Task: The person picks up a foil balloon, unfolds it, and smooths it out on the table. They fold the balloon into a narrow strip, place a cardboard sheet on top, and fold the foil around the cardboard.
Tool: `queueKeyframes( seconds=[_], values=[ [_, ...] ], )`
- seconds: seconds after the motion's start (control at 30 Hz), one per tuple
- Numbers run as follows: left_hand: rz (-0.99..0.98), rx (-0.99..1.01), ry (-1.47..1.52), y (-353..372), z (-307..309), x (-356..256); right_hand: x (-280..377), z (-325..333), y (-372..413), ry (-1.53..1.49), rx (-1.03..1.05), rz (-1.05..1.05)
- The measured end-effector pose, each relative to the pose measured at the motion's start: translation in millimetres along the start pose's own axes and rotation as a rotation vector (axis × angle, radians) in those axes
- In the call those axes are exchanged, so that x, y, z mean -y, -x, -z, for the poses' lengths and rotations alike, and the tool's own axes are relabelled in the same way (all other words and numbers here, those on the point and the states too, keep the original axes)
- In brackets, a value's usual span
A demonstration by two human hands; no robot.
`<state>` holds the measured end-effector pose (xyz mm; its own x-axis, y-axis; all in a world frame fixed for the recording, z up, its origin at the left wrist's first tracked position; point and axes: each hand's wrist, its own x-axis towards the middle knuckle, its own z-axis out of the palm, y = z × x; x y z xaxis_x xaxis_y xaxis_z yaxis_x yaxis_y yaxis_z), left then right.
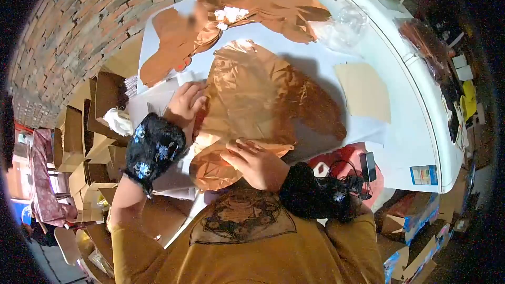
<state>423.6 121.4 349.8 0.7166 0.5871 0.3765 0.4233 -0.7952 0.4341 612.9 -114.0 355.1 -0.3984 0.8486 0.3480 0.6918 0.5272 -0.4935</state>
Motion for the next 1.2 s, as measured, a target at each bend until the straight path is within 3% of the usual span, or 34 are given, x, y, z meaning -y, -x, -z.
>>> queueKeyframes(
  seconds=[0.07, 0.13, 0.2, 0.23, 0.33, 0.5, 0.77, 0.93, 0.97, 1.07, 1.13, 1.2],
  values=[
    [-0.028, -0.002, 0.017, -21.7, -7.4, 2.4, -0.1, 3.5, -4.4, 0.021, -0.036, -0.007],
    [-0.211, 0.025, -0.108, -39.4, -8.0, 0.5, -2.6, 9.3, -7.2, 0.047, -0.066, -0.015],
    [-0.152, 0.095, -0.104, -55.1, -11.7, -6.0, -5.6, 5.7, -7.4, 0.076, -0.061, -0.002],
    [-0.219, 0.057, -0.098, -60.6, -15.4, -4.4, -7.2, 4.7, -8.3, 0.092, -0.060, 0.007],
    [0.056, 0.107, -0.002, -82.4, -34.3, 11.0, -5.5, 3.8, -6.9, 0.072, -0.063, 0.025],
    [0.072, 0.223, -0.063, -98.3, -42.3, 24.5, -13.5, 7.8, 5.0, 0.146, 0.190, -0.032],
    [0.123, 0.360, -0.369, -124.4, -56.2, 21.1, -20.7, -11.4, 18.5, 0.106, 0.186, 0.010],
    [0.092, 0.355, -0.358, -123.8, -51.3, 17.7, -25.5, 6.9, 10.7, 0.024, 0.069, -0.025],
    [0.075, 0.372, -0.366, -124.7, -47.7, 13.8, -22.4, 23.9, 10.0, -0.042, 0.135, -0.113],
    [-0.062, 0.215, -0.366, -122.8, -83.5, 58.8, -32.7, 39.9, 11.4, 0.067, 0.136, -0.211],
    [-0.225, 0.173, -0.481, -122.5, -77.6, 47.7, -40.1, 46.9, 23.1, 0.182, 0.032, -0.192],
    [-0.041, 0.100, -0.251, -122.6, -77.1, 41.2, -56.9, 53.2, 40.4, 0.343, -0.087, -0.164]
  ],
)
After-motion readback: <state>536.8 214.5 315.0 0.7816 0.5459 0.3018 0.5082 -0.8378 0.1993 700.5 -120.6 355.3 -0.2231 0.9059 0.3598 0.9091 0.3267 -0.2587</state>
